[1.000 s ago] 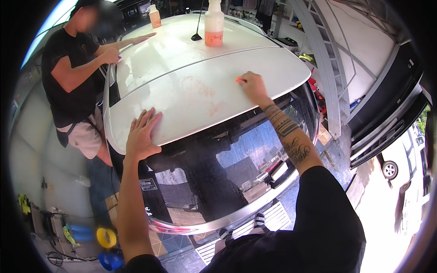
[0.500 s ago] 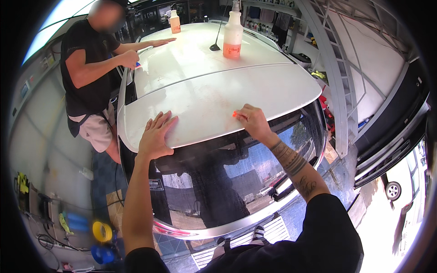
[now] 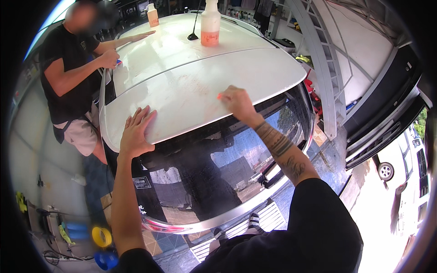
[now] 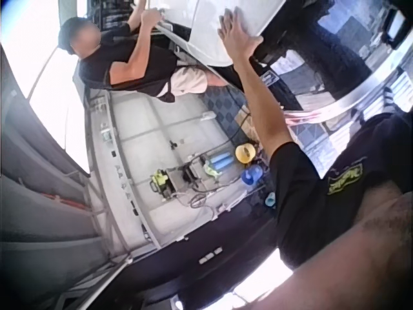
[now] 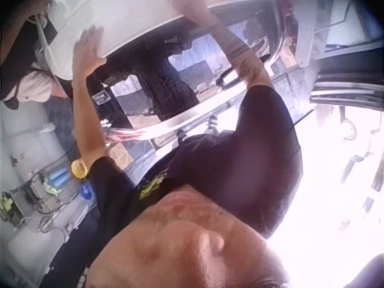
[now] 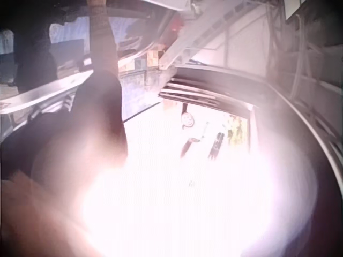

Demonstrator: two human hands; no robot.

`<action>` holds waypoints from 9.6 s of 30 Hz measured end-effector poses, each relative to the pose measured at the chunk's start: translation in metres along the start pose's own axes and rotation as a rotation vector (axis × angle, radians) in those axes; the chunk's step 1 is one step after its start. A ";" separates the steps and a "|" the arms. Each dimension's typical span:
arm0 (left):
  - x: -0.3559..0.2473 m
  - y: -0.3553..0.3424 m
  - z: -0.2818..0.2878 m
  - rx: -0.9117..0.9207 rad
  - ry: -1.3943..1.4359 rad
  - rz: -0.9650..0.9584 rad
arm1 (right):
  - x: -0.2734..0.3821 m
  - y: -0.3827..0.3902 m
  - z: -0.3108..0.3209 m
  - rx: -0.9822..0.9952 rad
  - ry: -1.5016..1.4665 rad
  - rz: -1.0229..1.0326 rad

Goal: The person applies a white vinyl wrap to the roof of a white car. They smooth the material with their hands and a squeegee, then spray a liquid solution from a bottle onto the surface and continue smoothing to remove bubbles and ensure adhesion.

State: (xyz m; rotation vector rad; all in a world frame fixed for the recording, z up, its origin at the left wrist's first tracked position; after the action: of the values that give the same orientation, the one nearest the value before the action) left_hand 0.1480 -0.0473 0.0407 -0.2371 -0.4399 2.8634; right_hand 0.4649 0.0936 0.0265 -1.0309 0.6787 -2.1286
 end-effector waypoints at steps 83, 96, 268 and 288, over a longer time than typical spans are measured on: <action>-0.004 -0.004 0.000 -0.009 -0.003 -0.030 | 0.027 0.045 0.010 -0.304 0.229 -0.155; 0.003 0.000 -0.001 -0.023 -0.016 -0.015 | 0.056 0.060 -0.009 -0.448 0.138 -0.050; -0.178 -0.060 -0.065 -0.545 0.251 -0.173 | 0.007 0.005 0.047 0.307 -0.309 -0.083; -0.142 -0.065 -0.045 -0.669 -0.030 0.164 | -0.096 -0.025 0.069 0.106 0.346 -0.125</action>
State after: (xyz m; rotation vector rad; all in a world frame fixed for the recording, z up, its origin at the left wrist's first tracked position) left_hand 0.3063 -0.0106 0.0360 -0.3529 -1.4339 2.7660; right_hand 0.5572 0.1707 0.0368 -0.6684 0.6673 -2.4538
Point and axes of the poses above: each hand's wrist, its own y-axis away from the middle knuckle, its own z-axis out of the back of the hand, x = y × z, the point moved 3 cm from there along -y, towards the middle knuckle, and after that the axes turned 3 degrees about -z, right-handed, at the moved point
